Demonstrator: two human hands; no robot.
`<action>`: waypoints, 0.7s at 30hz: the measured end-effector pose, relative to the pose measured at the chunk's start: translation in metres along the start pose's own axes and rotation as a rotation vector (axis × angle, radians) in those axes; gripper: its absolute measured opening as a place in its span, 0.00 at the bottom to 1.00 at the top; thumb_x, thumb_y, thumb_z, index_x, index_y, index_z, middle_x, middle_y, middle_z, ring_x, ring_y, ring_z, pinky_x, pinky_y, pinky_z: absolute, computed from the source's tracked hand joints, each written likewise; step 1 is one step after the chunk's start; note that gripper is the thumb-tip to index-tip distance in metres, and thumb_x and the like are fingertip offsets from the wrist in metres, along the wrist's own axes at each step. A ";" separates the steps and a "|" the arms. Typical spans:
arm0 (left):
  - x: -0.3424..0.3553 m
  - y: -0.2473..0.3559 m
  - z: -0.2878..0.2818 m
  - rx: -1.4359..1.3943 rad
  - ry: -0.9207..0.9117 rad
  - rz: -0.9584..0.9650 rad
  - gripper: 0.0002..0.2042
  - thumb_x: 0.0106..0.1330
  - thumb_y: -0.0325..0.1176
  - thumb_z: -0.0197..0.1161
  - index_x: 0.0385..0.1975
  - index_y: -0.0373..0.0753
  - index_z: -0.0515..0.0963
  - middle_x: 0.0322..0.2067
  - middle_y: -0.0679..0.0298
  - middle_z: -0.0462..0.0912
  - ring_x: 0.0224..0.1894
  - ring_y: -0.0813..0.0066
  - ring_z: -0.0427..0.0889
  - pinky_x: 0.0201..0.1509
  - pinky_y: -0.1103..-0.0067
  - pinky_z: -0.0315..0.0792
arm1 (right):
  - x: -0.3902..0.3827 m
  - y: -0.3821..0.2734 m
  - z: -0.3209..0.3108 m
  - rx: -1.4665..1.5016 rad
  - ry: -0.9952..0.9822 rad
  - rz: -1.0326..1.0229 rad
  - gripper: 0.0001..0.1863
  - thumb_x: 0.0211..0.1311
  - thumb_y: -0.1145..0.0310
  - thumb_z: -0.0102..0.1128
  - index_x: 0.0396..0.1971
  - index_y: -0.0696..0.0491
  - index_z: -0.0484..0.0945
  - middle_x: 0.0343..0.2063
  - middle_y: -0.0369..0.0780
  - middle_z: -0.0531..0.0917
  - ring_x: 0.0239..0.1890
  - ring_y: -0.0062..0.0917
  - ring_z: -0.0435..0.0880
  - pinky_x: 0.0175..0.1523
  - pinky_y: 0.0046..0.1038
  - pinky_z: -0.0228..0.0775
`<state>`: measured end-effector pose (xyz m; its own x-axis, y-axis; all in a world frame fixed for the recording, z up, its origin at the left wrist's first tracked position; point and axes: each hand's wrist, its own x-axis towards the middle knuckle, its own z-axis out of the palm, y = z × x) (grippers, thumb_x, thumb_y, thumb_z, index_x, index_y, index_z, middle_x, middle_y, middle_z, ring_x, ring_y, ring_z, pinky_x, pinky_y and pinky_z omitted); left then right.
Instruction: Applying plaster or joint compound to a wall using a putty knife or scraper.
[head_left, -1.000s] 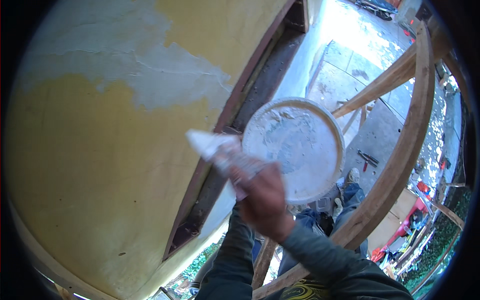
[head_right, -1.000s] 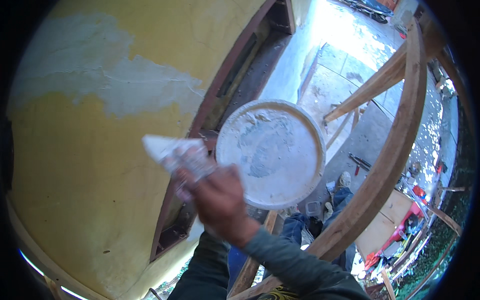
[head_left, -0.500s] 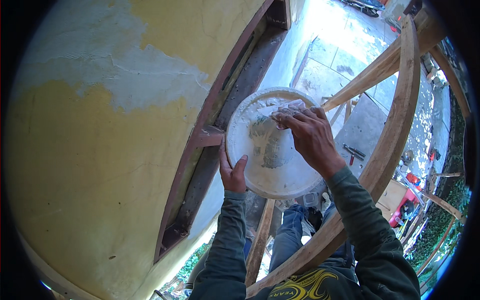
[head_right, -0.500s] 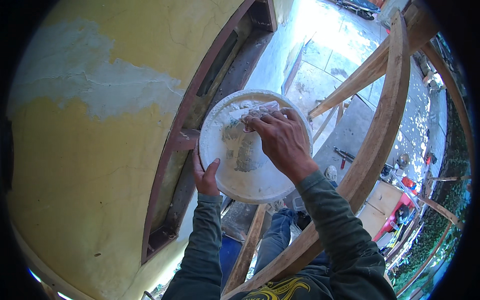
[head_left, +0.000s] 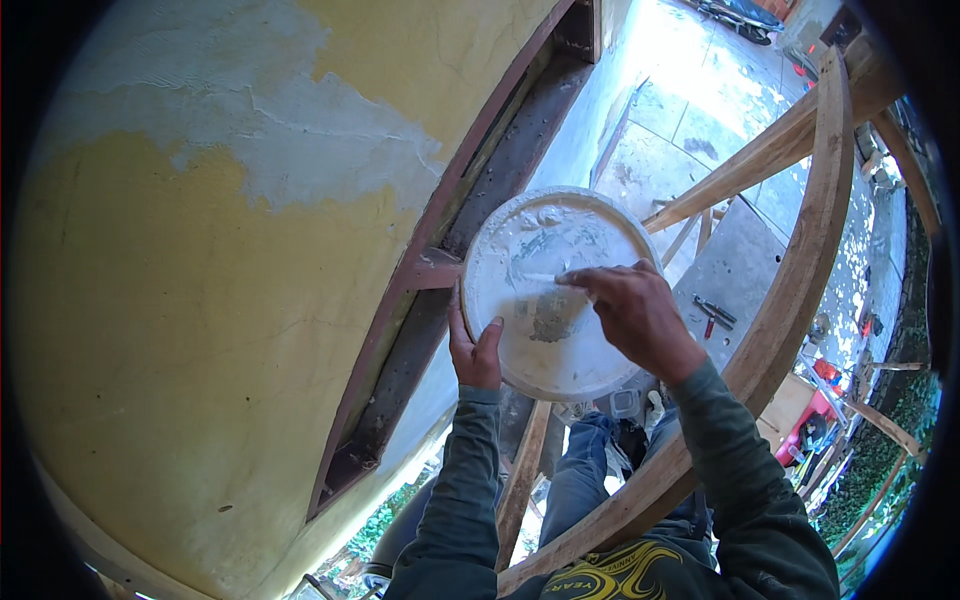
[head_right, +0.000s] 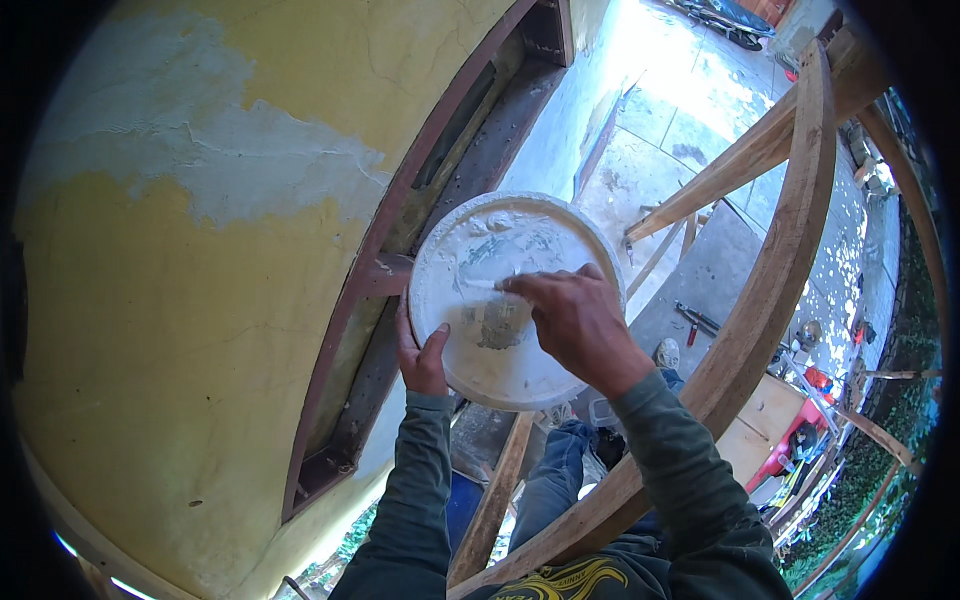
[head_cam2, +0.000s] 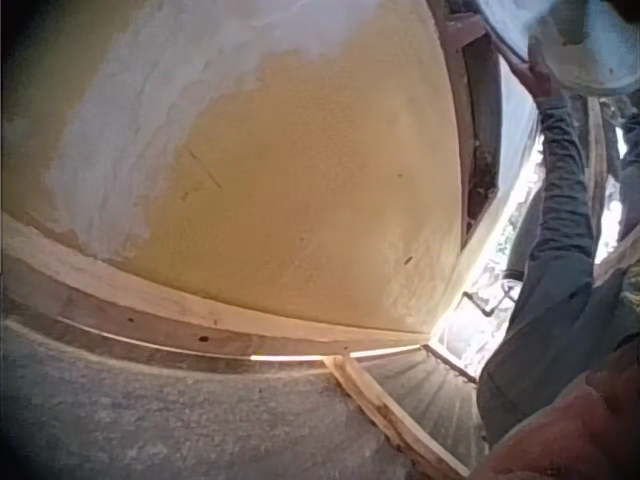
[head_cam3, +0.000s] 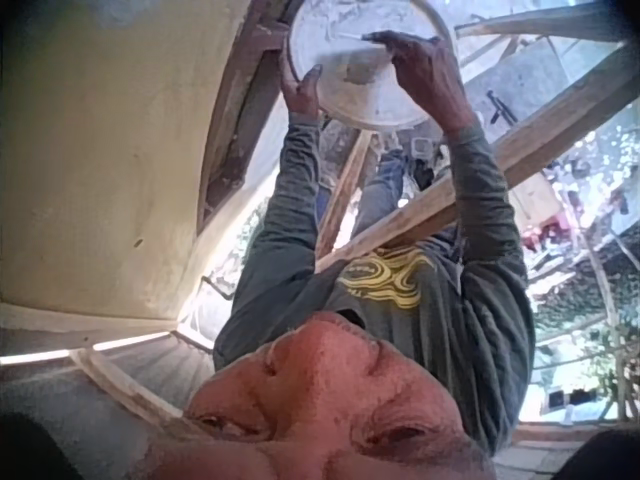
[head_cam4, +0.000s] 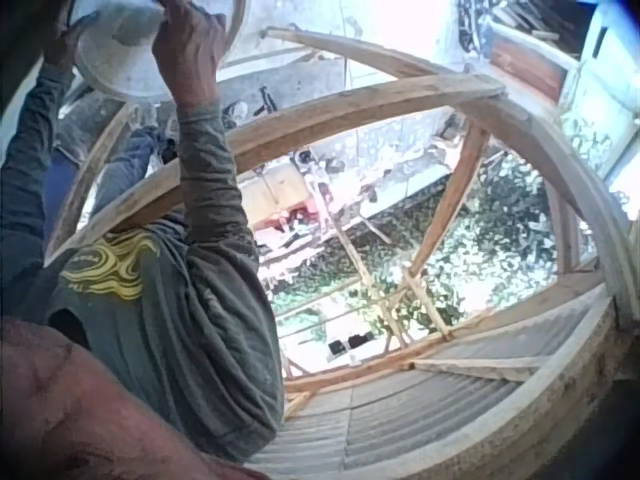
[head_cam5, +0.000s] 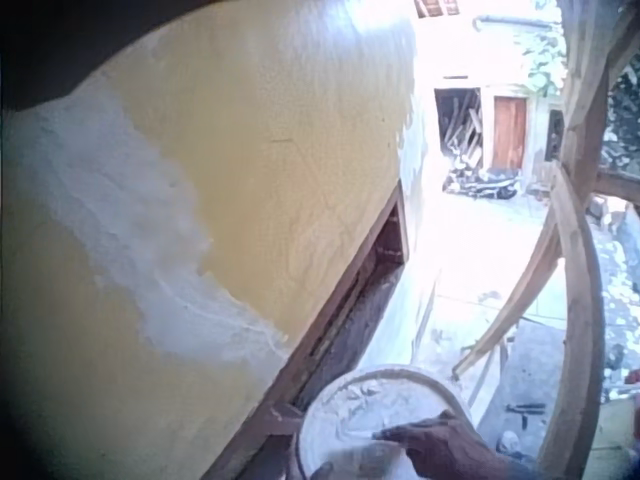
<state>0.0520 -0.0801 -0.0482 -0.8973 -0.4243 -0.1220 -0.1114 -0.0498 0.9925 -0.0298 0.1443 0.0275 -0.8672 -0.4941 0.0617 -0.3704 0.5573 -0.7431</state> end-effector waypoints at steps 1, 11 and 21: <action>0.003 -0.005 -0.004 0.040 0.006 -0.010 0.38 0.59 0.27 0.61 0.72 0.31 0.56 0.66 0.50 0.67 0.66 0.60 0.69 0.72 0.68 0.62 | 0.003 -0.002 -0.004 0.006 -0.004 0.001 0.15 0.61 0.78 0.59 0.46 0.50 0.85 0.40 0.39 0.88 0.43 0.28 0.86 0.51 0.34 0.68; -0.005 -0.025 0.003 0.138 0.002 -0.049 0.38 0.58 0.27 0.60 0.72 0.30 0.57 0.69 0.46 0.64 0.71 0.56 0.64 0.75 0.67 0.57 | 0.081 -0.065 0.078 0.640 0.695 0.215 0.20 0.64 0.81 0.57 0.56 0.55 0.80 0.42 0.45 0.89 0.47 0.23 0.86 0.51 0.26 0.76; -0.027 -0.045 -0.060 0.144 0.053 -0.075 0.35 0.64 0.28 0.62 0.71 0.30 0.58 0.69 0.49 0.64 0.70 0.59 0.64 0.75 0.69 0.54 | 0.144 -0.113 0.144 0.441 1.048 0.220 0.30 0.56 0.85 0.51 0.59 0.47 0.80 0.45 0.48 0.86 0.41 0.37 0.85 0.51 0.34 0.73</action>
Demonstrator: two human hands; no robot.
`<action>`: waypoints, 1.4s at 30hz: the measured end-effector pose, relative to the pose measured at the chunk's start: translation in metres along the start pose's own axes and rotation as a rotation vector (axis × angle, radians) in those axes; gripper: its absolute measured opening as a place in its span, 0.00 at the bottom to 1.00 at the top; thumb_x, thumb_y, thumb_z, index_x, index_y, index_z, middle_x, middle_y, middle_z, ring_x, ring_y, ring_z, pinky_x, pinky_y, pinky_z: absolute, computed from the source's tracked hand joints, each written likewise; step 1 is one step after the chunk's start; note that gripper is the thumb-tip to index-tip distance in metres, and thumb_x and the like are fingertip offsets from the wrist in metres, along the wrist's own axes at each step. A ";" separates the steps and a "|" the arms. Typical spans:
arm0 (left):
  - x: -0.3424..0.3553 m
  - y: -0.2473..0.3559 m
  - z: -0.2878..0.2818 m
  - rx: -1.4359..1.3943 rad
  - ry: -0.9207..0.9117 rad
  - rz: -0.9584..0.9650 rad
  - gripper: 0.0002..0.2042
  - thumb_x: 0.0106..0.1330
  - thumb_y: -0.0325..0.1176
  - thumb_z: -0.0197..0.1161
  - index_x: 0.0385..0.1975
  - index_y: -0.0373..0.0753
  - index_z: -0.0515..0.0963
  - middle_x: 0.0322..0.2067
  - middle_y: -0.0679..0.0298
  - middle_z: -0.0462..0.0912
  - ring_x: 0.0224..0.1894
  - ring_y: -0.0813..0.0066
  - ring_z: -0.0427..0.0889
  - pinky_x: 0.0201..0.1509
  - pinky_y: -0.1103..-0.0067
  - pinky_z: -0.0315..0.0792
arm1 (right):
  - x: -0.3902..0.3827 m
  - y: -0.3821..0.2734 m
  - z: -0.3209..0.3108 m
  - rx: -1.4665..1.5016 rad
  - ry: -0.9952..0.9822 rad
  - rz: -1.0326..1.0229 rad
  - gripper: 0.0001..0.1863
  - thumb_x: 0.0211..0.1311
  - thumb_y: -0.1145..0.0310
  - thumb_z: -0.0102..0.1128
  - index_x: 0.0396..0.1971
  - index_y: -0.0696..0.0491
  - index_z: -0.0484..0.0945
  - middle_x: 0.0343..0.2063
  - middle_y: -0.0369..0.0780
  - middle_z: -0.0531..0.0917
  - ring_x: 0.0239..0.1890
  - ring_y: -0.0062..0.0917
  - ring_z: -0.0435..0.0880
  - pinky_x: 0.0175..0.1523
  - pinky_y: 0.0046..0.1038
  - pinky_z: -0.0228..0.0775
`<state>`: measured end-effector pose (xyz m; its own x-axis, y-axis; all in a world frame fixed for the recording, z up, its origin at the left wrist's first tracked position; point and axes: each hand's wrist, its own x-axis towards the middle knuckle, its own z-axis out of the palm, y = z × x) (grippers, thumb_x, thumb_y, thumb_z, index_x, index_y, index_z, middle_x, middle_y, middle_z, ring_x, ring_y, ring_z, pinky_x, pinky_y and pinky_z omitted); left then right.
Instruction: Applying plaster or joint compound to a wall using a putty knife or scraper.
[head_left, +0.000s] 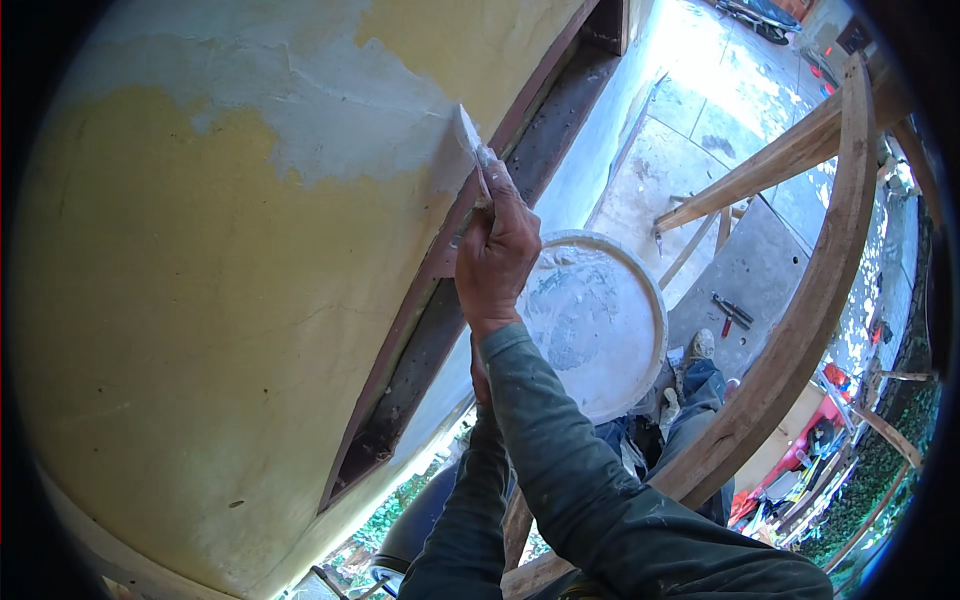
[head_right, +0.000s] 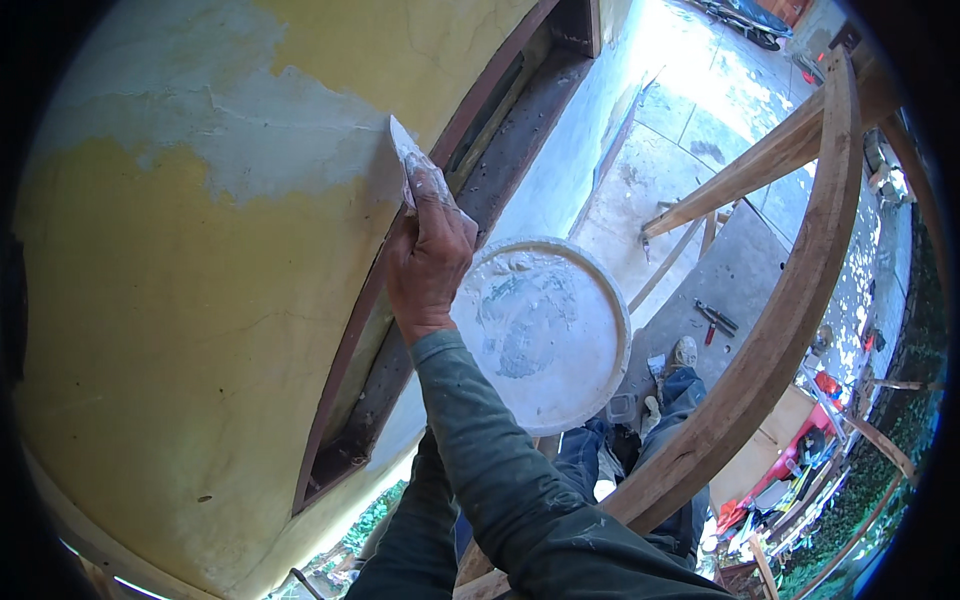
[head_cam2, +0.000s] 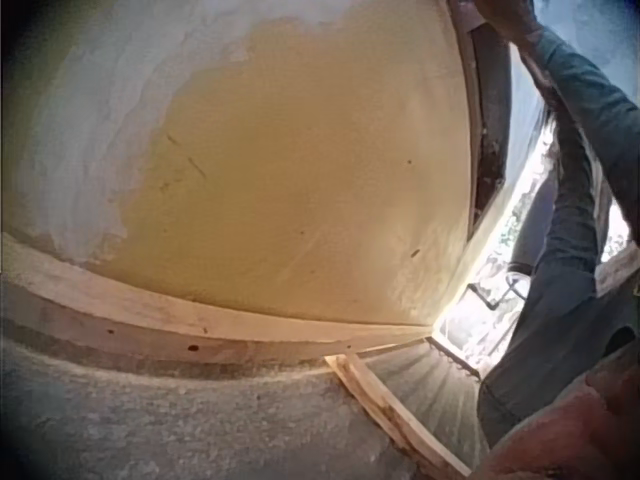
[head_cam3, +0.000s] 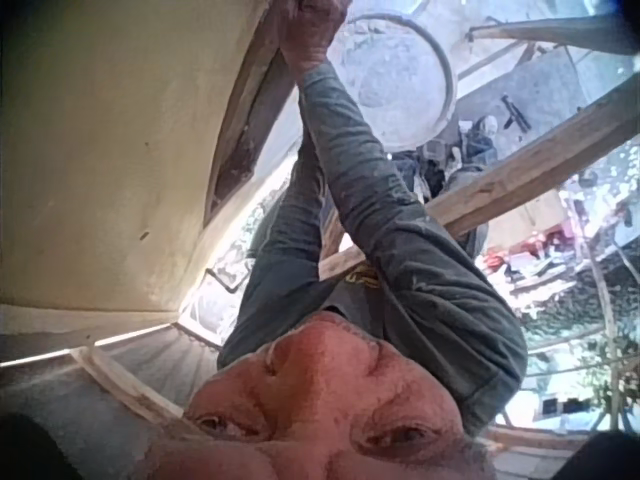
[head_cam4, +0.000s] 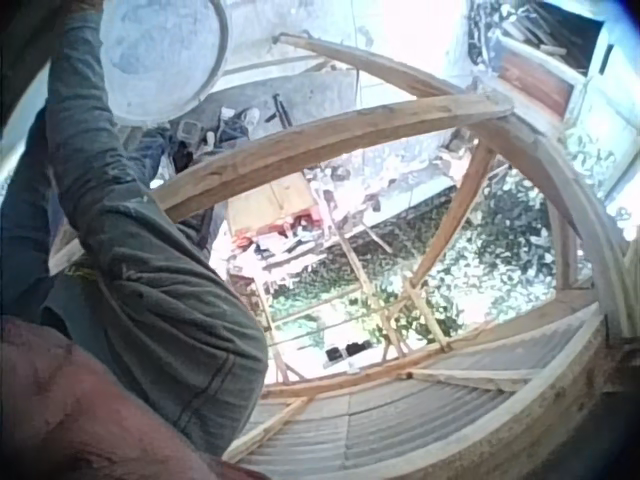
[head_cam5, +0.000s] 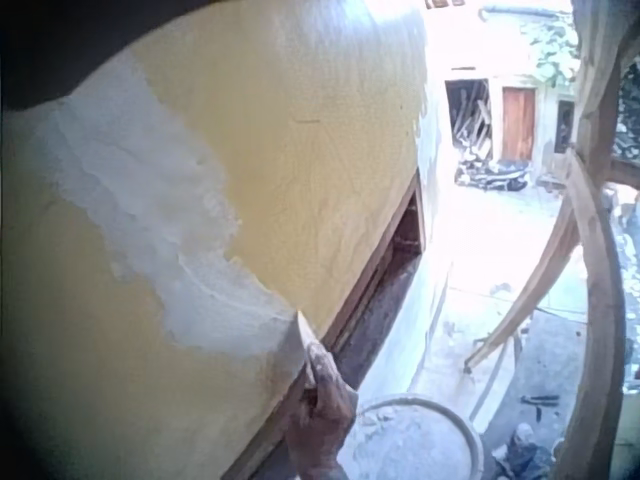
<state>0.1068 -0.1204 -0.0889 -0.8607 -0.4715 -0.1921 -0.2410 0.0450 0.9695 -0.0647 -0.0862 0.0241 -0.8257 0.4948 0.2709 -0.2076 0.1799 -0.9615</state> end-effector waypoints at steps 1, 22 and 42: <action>-0.001 0.006 -0.005 -0.004 0.007 -0.010 0.35 0.64 0.28 0.62 0.71 0.30 0.58 0.69 0.49 0.64 0.70 0.59 0.64 0.75 0.69 0.54 | -0.005 -0.005 0.007 0.008 -0.004 0.004 0.30 0.56 0.85 0.51 0.59 0.47 0.80 0.45 0.48 0.86 0.41 0.37 0.85 0.51 0.34 0.73; -0.002 0.006 0.016 0.186 -0.033 -0.168 0.35 0.64 0.25 0.62 0.72 0.31 0.57 0.67 0.51 0.67 0.68 0.62 0.65 0.73 0.72 0.56 | 0.000 0.012 0.004 0.066 -0.024 0.145 0.28 0.58 0.85 0.52 0.61 0.54 0.77 0.50 0.49 0.85 0.46 0.40 0.86 0.51 0.35 0.75; -0.010 0.030 0.039 0.206 -0.061 -0.165 0.36 0.64 0.27 0.64 0.72 0.31 0.57 0.66 0.50 0.67 0.65 0.61 0.67 0.72 0.70 0.58 | -0.025 -0.032 0.008 -0.087 -0.315 0.066 0.27 0.54 0.81 0.58 0.57 0.53 0.79 0.52 0.50 0.83 0.52 0.39 0.85 0.53 0.36 0.69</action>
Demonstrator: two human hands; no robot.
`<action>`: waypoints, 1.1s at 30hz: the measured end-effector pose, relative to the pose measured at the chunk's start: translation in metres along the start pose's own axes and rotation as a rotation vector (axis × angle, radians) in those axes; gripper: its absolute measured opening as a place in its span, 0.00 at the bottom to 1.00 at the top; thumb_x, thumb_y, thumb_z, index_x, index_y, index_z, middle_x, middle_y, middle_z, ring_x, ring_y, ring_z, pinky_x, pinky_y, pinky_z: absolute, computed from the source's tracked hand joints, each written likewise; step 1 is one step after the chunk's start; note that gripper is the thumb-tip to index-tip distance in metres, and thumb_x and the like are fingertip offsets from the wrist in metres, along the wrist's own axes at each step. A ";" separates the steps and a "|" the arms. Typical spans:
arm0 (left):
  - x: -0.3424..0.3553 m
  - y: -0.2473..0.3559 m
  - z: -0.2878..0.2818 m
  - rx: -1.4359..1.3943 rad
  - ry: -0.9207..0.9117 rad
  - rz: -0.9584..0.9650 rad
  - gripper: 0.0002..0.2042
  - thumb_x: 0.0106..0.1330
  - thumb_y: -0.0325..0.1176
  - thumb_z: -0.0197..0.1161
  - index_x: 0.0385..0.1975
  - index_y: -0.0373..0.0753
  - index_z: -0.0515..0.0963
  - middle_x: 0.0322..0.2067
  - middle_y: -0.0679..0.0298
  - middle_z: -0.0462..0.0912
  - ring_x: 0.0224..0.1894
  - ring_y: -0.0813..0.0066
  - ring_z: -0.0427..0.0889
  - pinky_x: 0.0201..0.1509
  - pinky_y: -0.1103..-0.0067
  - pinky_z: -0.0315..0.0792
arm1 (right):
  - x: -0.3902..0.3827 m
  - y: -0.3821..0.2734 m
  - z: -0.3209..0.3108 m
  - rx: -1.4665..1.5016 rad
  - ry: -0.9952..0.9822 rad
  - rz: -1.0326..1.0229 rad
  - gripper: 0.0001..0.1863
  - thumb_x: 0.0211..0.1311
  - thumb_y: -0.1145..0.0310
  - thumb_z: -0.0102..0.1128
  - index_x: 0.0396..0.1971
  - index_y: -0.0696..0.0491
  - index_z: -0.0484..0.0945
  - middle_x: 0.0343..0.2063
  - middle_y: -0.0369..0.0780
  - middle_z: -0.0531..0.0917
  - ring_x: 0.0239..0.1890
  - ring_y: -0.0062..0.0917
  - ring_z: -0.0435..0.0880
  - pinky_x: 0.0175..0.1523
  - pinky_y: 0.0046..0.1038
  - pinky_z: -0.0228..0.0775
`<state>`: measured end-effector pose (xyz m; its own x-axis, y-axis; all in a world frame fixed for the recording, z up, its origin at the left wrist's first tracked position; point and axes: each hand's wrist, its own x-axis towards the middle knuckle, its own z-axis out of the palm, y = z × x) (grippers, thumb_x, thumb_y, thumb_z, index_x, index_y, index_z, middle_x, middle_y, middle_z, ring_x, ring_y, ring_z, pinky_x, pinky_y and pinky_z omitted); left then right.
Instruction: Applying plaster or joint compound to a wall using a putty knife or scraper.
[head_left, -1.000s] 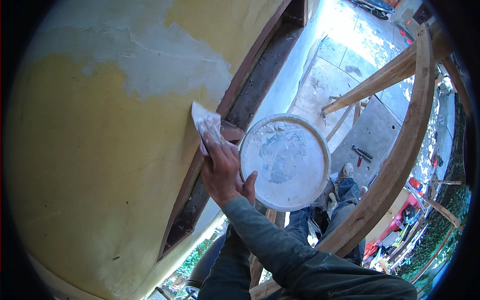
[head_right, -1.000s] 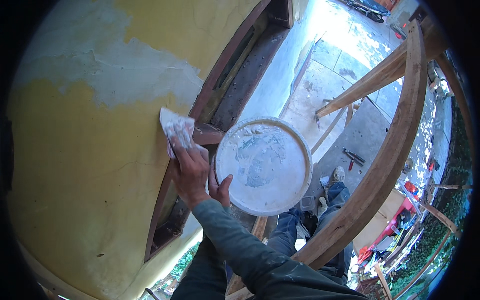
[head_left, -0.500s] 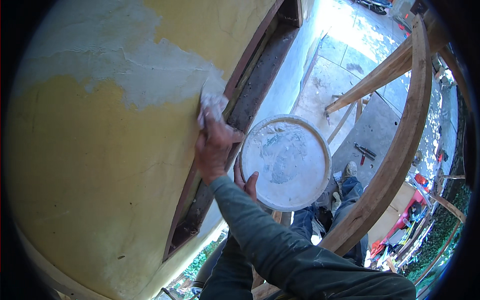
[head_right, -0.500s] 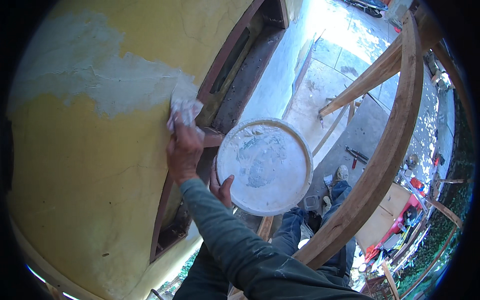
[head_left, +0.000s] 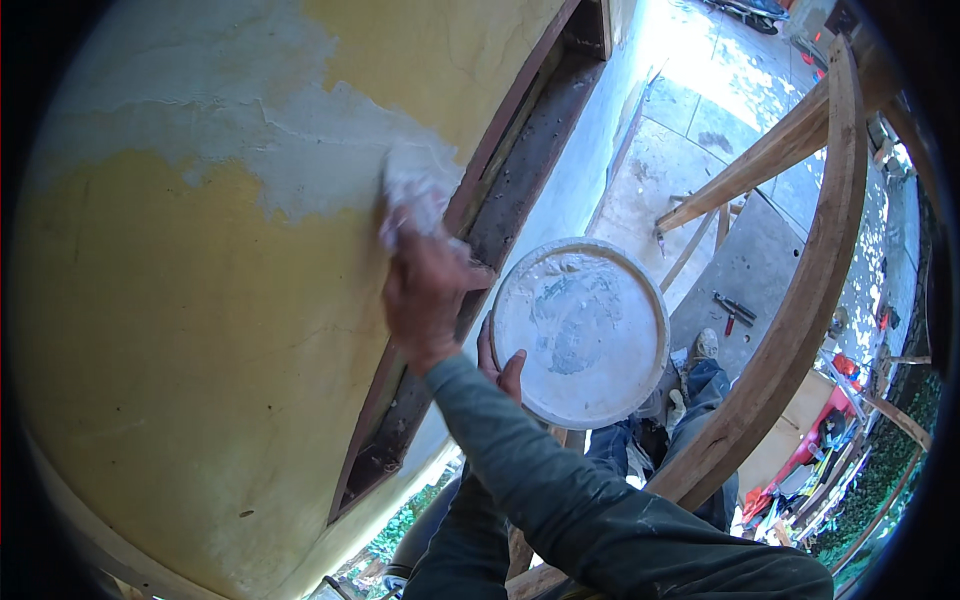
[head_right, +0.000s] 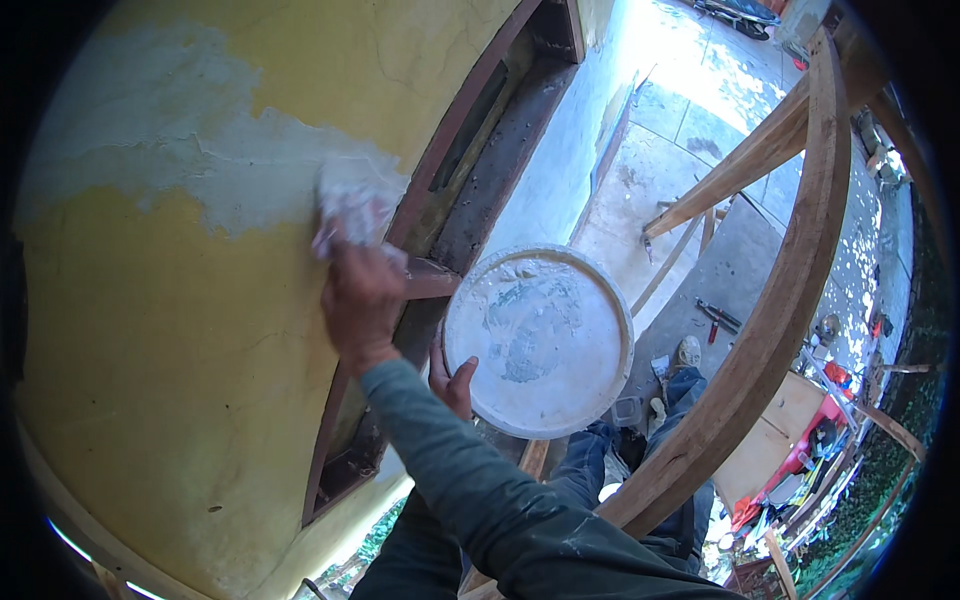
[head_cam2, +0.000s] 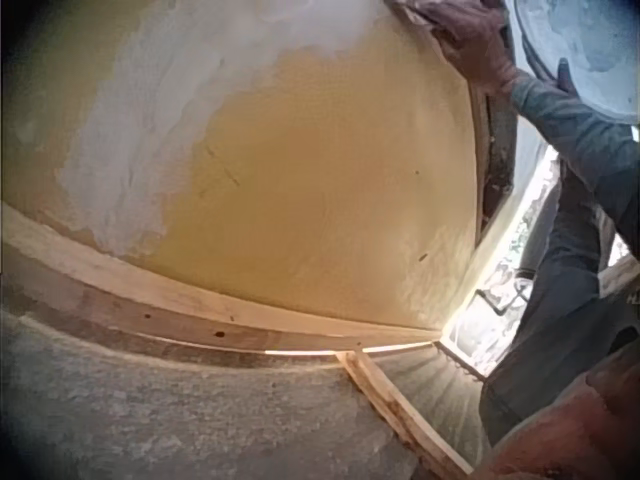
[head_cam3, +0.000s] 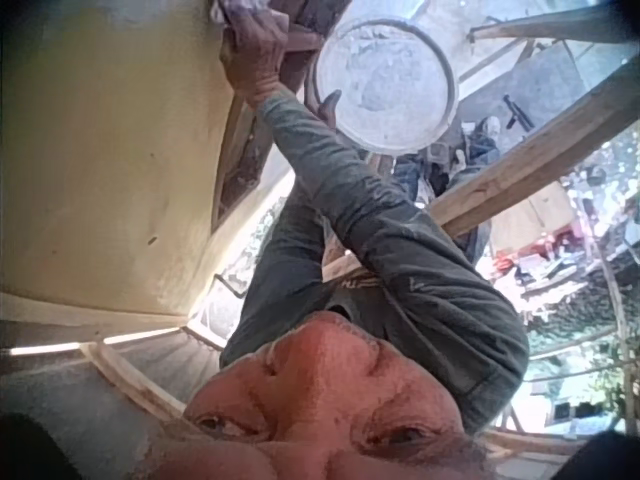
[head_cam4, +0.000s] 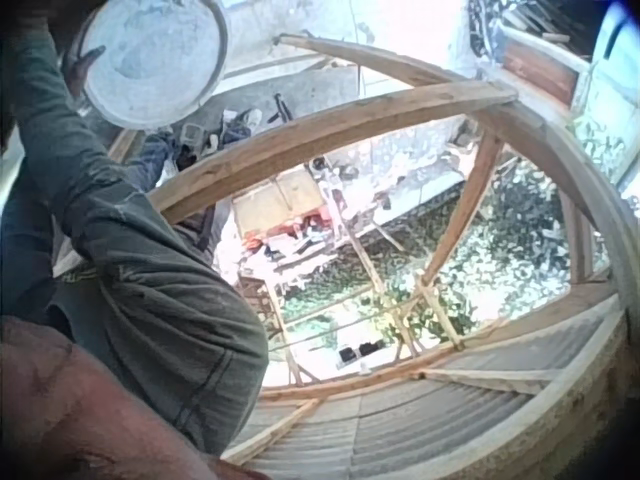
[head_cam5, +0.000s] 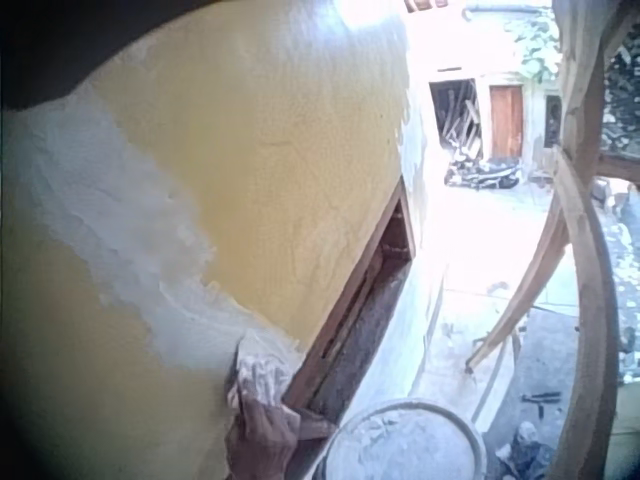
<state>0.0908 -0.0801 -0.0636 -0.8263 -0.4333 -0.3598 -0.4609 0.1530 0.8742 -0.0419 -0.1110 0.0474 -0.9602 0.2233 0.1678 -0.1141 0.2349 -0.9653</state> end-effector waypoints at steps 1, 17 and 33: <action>0.004 -0.002 -0.007 -0.176 -0.060 0.055 0.36 0.64 0.26 0.64 0.72 0.31 0.57 0.66 0.50 0.66 0.66 0.61 0.67 0.72 0.70 0.59 | -0.016 -0.011 -0.003 0.015 -0.002 0.001 0.27 0.54 0.81 0.58 0.57 0.53 0.79 0.52 0.50 0.83 0.52 0.39 0.85 0.53 0.36 0.69; -0.003 -0.021 0.003 -0.307 -0.130 0.055 0.37 0.61 0.24 0.60 0.72 0.32 0.55 0.67 0.50 0.65 0.67 0.60 0.65 0.75 0.69 0.55 | 0.010 -0.031 0.006 0.091 0.184 -0.184 0.27 0.54 0.85 0.56 0.56 0.51 0.81 0.51 0.46 0.85 0.57 0.36 0.83 0.53 0.33 0.66; -0.013 -0.040 0.010 -0.025 -0.080 -0.119 0.36 0.64 0.32 0.65 0.72 0.35 0.58 0.66 0.55 0.68 0.68 0.65 0.64 0.74 0.72 0.55 | 0.050 -0.005 -0.024 0.084 0.293 -0.175 0.27 0.54 0.83 0.57 0.56 0.52 0.80 0.48 0.45 0.86 0.48 0.34 0.85 0.49 0.34 0.68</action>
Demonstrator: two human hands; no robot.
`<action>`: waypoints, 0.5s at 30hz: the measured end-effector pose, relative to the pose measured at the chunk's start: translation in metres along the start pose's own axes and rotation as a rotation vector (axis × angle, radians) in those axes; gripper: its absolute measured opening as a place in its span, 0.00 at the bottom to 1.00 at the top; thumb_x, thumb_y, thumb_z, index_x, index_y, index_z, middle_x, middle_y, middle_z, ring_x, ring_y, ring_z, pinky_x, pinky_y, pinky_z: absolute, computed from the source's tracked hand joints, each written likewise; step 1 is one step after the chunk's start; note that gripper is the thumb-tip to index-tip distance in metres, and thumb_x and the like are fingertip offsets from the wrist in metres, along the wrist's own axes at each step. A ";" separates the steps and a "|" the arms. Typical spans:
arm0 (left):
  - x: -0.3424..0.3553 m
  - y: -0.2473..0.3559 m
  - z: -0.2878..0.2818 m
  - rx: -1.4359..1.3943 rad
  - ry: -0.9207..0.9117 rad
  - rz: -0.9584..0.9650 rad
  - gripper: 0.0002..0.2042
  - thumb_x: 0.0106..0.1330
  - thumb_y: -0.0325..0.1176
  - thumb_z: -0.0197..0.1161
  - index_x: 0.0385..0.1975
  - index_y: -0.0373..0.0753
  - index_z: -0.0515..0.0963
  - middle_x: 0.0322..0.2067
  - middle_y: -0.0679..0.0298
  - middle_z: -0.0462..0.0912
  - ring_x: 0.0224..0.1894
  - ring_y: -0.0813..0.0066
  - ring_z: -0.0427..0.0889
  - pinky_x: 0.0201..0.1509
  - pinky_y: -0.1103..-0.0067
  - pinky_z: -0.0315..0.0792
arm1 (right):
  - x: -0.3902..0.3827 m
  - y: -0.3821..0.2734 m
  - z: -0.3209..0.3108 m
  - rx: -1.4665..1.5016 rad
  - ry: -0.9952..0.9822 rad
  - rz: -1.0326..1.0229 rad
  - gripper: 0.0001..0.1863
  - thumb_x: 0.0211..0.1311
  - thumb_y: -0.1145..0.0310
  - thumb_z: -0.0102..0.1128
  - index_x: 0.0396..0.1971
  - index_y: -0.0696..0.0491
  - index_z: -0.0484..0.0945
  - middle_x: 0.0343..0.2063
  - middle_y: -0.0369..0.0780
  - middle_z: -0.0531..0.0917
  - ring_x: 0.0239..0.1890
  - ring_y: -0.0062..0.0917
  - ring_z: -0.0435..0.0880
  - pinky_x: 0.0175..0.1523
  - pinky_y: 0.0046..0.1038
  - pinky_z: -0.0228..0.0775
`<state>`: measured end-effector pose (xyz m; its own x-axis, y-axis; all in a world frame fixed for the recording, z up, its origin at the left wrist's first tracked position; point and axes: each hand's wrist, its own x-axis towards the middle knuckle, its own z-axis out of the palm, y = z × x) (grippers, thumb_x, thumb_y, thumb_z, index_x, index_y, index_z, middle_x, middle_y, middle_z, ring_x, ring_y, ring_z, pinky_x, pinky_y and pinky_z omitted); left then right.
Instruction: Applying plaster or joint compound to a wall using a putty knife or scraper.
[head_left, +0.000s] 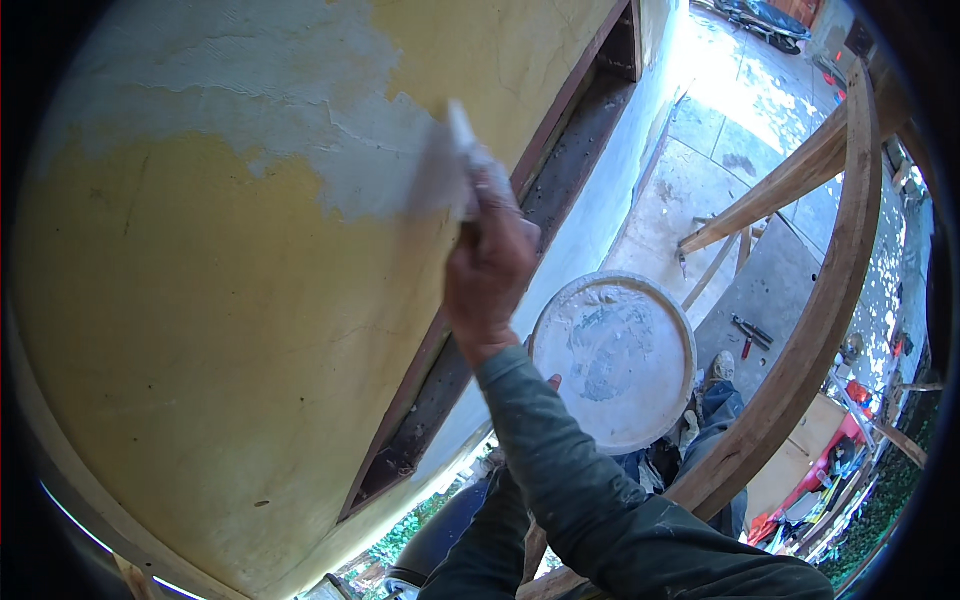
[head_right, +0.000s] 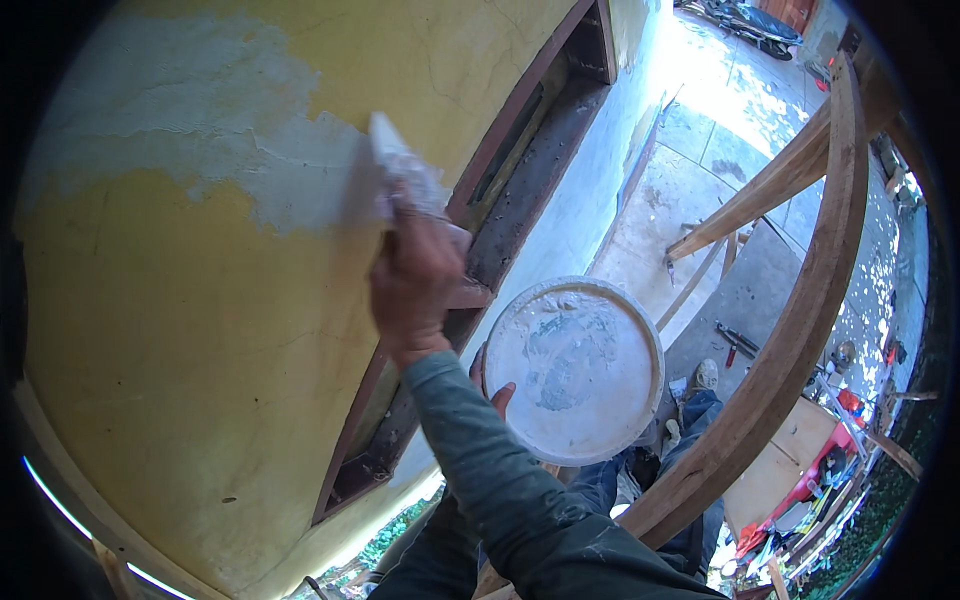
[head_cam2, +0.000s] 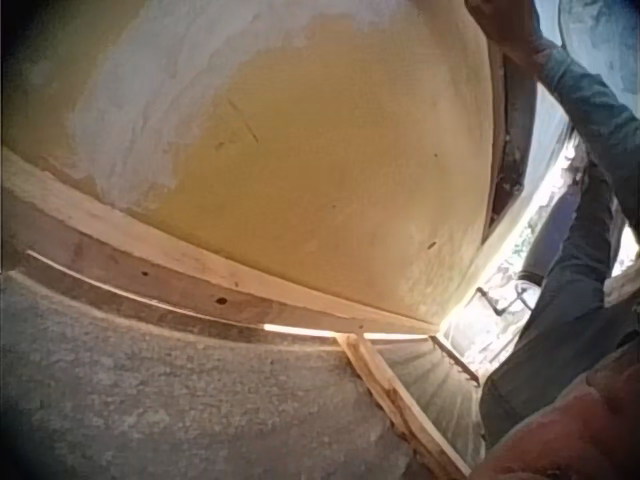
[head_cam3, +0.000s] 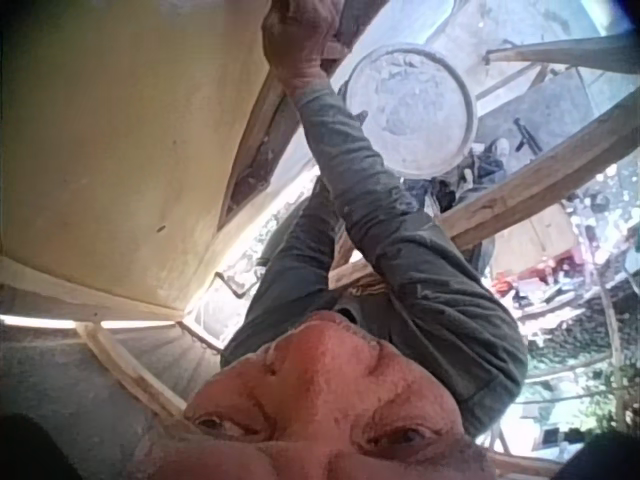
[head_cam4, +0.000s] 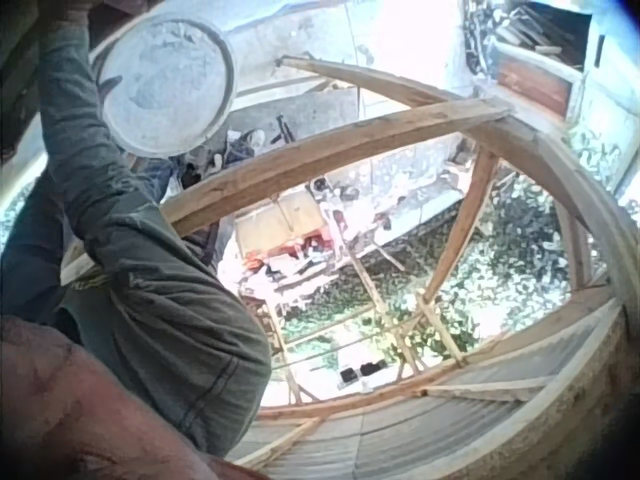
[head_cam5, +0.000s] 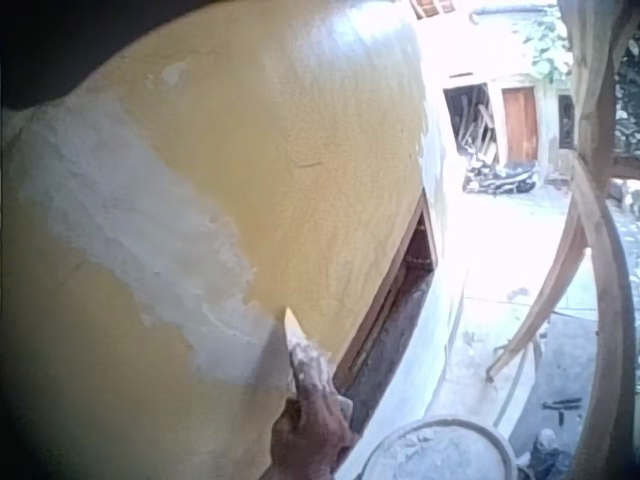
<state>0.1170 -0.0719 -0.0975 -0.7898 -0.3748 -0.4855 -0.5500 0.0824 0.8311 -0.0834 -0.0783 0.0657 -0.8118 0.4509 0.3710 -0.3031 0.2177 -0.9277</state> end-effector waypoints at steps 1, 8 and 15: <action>-0.003 0.023 -0.001 -0.132 -0.051 0.198 0.39 0.60 0.26 0.63 0.73 0.34 0.55 0.66 0.53 0.67 0.68 0.64 0.64 0.74 0.72 0.54 | -0.005 -0.020 0.001 -0.032 -0.157 0.022 0.27 0.53 0.81 0.59 0.56 0.50 0.80 0.50 0.46 0.85 0.52 0.34 0.85 0.49 0.34 0.66; 0.007 0.013 -0.012 -0.301 -0.016 0.246 0.38 0.58 0.25 0.60 0.71 0.31 0.56 0.66 0.52 0.67 0.68 0.61 0.67 0.74 0.69 0.58 | -0.100 -0.060 -0.038 0.249 -0.406 -0.238 0.23 0.55 0.79 0.61 0.52 0.50 0.83 0.57 0.45 0.82 0.61 0.35 0.82 0.51 0.34 0.65; -0.020 0.043 -0.011 0.010 0.076 0.093 0.39 0.58 0.25 0.61 0.72 0.32 0.56 0.68 0.51 0.64 0.70 0.62 0.63 0.74 0.70 0.56 | -0.031 0.002 -0.017 0.041 -0.034 0.099 0.29 0.54 0.87 0.52 0.58 0.54 0.79 0.47 0.48 0.86 0.39 0.40 0.84 0.48 0.34 0.68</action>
<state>0.1123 -0.0705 -0.0494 -0.8150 -0.4340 -0.3839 -0.4782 0.1296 0.8686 -0.0505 -0.0776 0.0528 -0.8550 0.4385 0.2769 -0.2403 0.1380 -0.9608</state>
